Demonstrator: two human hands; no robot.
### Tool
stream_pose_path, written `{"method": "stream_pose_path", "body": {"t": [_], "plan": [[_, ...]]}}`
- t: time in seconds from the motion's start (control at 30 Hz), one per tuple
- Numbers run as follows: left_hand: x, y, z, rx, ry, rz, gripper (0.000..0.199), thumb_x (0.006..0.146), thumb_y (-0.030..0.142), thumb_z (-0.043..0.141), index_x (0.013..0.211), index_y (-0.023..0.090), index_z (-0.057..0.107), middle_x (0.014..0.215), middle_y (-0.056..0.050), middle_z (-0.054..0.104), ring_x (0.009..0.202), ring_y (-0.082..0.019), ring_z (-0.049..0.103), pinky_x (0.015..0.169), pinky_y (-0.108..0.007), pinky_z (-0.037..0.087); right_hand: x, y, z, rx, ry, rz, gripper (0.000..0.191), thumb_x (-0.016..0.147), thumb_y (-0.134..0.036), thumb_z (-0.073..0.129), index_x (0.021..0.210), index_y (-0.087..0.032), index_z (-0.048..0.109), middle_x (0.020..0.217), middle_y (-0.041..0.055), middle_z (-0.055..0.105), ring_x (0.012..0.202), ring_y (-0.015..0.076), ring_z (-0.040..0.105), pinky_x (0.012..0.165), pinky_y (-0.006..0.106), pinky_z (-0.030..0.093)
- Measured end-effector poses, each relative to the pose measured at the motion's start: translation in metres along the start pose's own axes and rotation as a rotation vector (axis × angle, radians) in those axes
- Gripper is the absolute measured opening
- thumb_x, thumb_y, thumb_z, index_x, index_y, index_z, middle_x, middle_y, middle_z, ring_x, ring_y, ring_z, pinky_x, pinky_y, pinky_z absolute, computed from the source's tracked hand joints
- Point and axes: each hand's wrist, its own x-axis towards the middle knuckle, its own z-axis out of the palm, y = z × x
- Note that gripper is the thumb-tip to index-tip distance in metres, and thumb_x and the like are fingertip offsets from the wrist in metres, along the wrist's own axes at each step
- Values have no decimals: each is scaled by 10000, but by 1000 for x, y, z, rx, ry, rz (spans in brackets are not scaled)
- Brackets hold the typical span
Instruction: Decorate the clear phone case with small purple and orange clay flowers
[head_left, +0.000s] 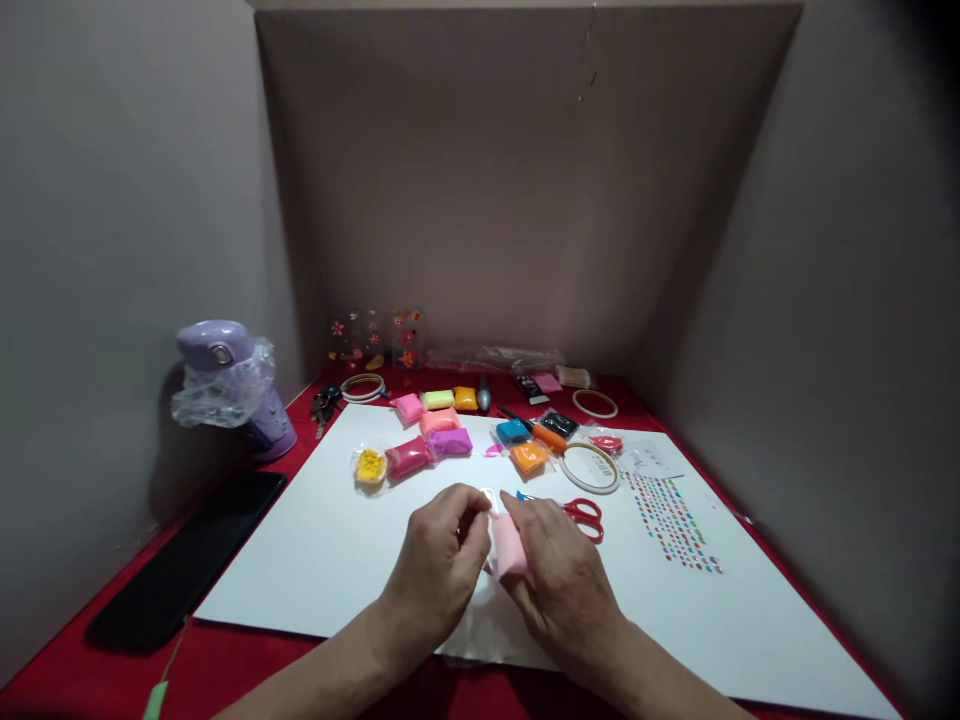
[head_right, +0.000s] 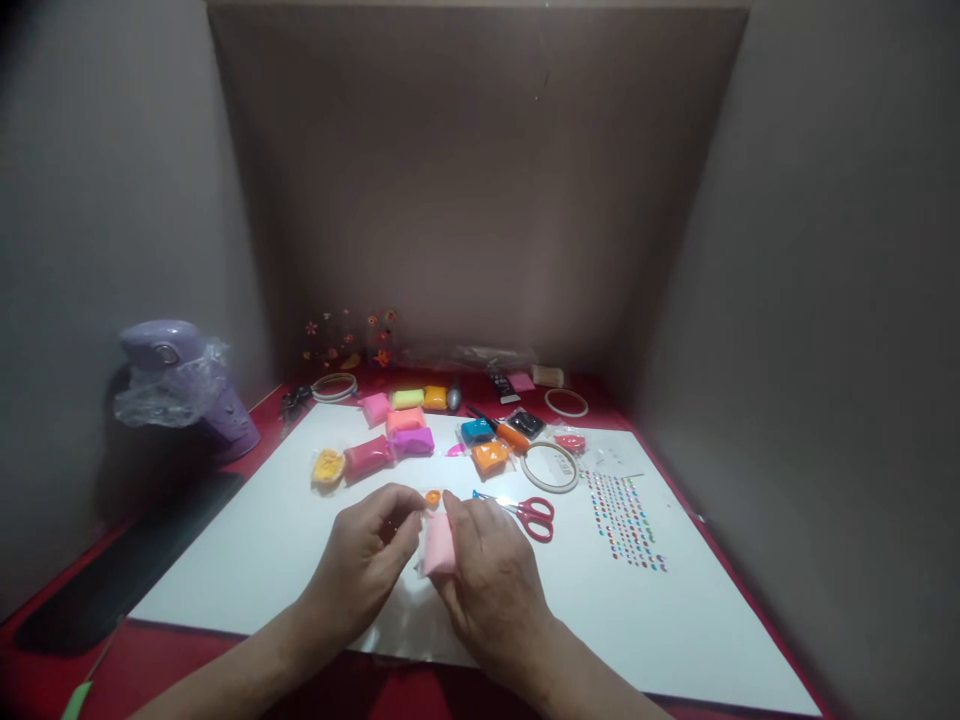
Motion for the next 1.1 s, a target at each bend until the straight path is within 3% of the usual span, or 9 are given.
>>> {"method": "stream_pose_path", "body": {"t": [0.1, 0.33, 0.43, 0.53, 0.7, 0.87, 1.1], "plan": [[-1, 0, 0, 13, -4, 23, 139, 872, 172, 448, 776, 170, 548, 727, -13, 571, 644, -125, 523, 598, -244, 419, 1, 0, 4, 43, -17, 37, 405, 917, -324, 445, 1265, -117, 438, 991, 138, 595, 859, 280, 542, 709, 435, 461], [0, 3, 0, -11, -10, 19, 142, 859, 179, 479, 780, 164, 595, 736, -16, 601, 638, -120, 538, 564, -227, 414, 4, 2, 2, 201, -79, 108, 245, 945, -390, 407, 969, -176, 526, 883, 75, 590, 798, 231, 531, 695, 380, 450], [1, 5, 0, -73, -19, -1, 135, 864, 189, 480, 852, 165, 613, 784, -22, 625, 642, -120, 556, 544, -221, 424, 4, 6, 2, 202, -92, 140, 248, 939, -399, 434, 1011, -182, 531, 901, 71, 592, 810, 223, 533, 706, 369, 454], [0, 6, 0, -71, 0, 70, 150, 857, 138, 456, 873, 167, 602, 811, -28, 617, 674, -124, 562, 560, -225, 436, 2, 9, 3, 205, -95, 185, 245, 938, -404, 444, 1018, -191, 536, 910, 67, 593, 818, 219, 537, 710, 362, 460], [-2, -1, 2, 17, 38, 270, 287, 787, 15, 434, 943, 179, 611, 863, -46, 586, 805, -154, 564, 659, -253, 461, 0, 10, 5, 210, -66, 180, 250, 925, -386, 469, 1065, -188, 529, 930, 78, 586, 842, 239, 528, 737, 390, 450], [-3, -6, 3, 129, 30, 315, 370, 779, 6, 447, 1042, 196, 624, 912, -66, 579, 802, -167, 561, 655, -271, 471, 1, 9, 3, 205, -39, 148, 249, 926, -346, 448, 1096, -176, 512, 942, 89, 576, 837, 250, 509, 715, 398, 431], [-4, -3, 2, 294, 34, 394, 330, 818, 41, 440, 1081, 135, 615, 883, -95, 597, 811, -200, 570, 677, -311, 492, 1, 9, 2, 178, -19, 114, 211, 925, -287, 419, 1078, -168, 501, 923, 89, 557, 816, 248, 493, 693, 392, 413]]}}
